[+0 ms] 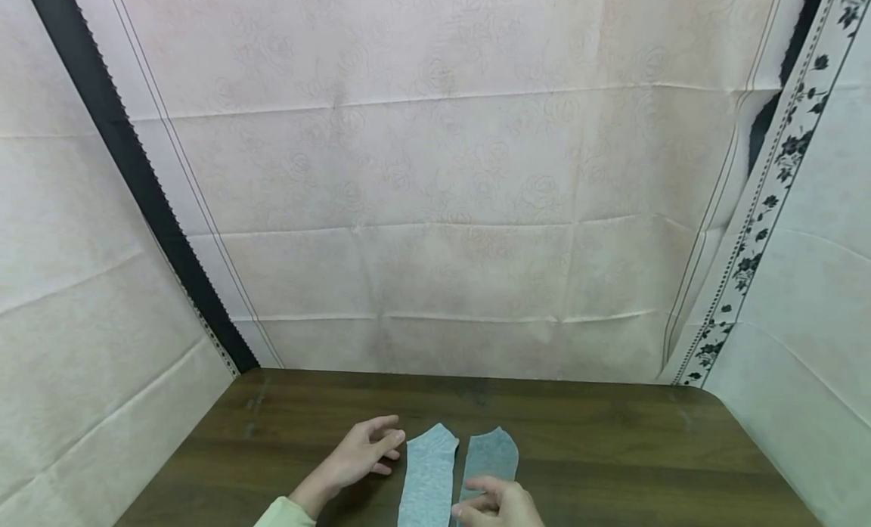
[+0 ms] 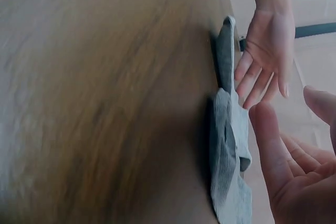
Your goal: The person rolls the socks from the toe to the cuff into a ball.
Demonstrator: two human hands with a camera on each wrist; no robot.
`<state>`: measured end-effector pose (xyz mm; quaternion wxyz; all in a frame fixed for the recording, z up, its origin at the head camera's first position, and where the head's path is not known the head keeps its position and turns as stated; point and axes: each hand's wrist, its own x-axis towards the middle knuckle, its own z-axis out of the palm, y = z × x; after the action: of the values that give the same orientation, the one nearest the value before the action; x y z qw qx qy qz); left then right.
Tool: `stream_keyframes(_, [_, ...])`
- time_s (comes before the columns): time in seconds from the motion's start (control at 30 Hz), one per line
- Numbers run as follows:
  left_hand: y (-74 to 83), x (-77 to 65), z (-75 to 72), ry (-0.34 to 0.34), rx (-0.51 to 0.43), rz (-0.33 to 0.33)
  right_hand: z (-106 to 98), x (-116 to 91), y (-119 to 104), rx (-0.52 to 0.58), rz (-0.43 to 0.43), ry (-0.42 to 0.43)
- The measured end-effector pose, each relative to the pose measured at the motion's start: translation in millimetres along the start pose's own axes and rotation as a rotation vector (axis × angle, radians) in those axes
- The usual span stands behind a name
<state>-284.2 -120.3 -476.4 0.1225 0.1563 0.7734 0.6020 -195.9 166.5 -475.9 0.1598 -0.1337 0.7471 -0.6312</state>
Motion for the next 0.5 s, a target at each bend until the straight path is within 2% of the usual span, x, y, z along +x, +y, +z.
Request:
stream_keyframes(0.27, [8.9,2.1,9.4,0.0,0.038,-0.002,11,7,2,-0.039,-0.049,-0.015])
stream_keyframes(0.5, [8.9,5.0,13.2,-0.001,0.054,-0.017,22,10,2,-0.016,-0.015,-0.024])
